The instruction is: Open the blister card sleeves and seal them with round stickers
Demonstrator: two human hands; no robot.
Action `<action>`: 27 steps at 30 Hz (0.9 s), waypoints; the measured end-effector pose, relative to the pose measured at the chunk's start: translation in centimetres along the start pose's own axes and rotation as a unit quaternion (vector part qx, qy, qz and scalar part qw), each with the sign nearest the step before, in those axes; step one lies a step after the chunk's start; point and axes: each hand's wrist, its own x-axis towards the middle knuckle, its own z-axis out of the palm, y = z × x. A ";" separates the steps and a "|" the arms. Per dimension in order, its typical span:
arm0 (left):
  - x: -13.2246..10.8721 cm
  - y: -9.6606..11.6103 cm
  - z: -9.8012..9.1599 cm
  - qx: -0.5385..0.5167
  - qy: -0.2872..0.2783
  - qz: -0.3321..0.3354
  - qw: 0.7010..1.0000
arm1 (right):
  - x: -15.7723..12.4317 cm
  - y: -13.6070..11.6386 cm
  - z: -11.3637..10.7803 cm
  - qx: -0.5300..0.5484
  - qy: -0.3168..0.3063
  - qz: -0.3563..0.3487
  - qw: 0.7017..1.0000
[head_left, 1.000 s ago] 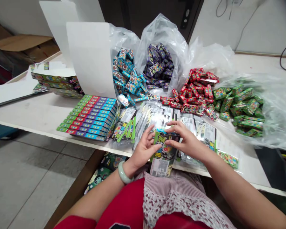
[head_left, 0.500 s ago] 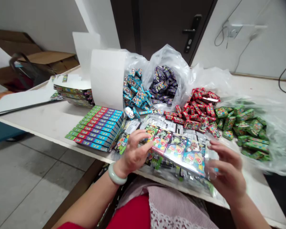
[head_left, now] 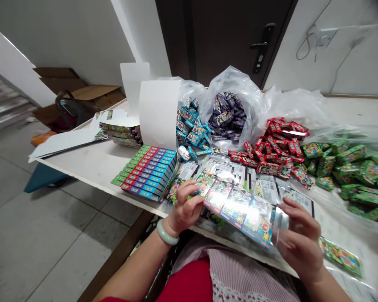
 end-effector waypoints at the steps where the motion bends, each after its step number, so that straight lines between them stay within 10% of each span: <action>1: -0.1 0.0 0.0 -0.029 -0.006 -0.014 0.999 | 0.5 -0.2 -0.2 0.025 -0.017 -0.002 1.000; 5: -0.5 1.0 0.5 -0.200 -0.074 -0.142 0.967 | 3.8 -1.6 -0.9 0.121 -0.066 0.035 0.990; 11: -2.3 4.4 2.9 -0.422 -0.071 -0.465 0.775 | 8.5 -2.3 0.3 0.051 -0.040 0.176 0.982; 14: -3.5 5.1 3.7 -0.435 -0.021 -0.528 0.729 | 8.8 -2.1 1.4 0.030 -0.110 0.205 0.972; 22: -5.6 4.1 2.7 -0.351 -0.078 -0.493 0.792 | 6.2 -3.7 4.0 0.019 -0.069 0.172 0.983; 27: -7.0 3.6 2.2 -0.300 -0.131 -0.434 0.839 | 6.6 -4.7 4.4 -0.055 -0.184 0.112 0.975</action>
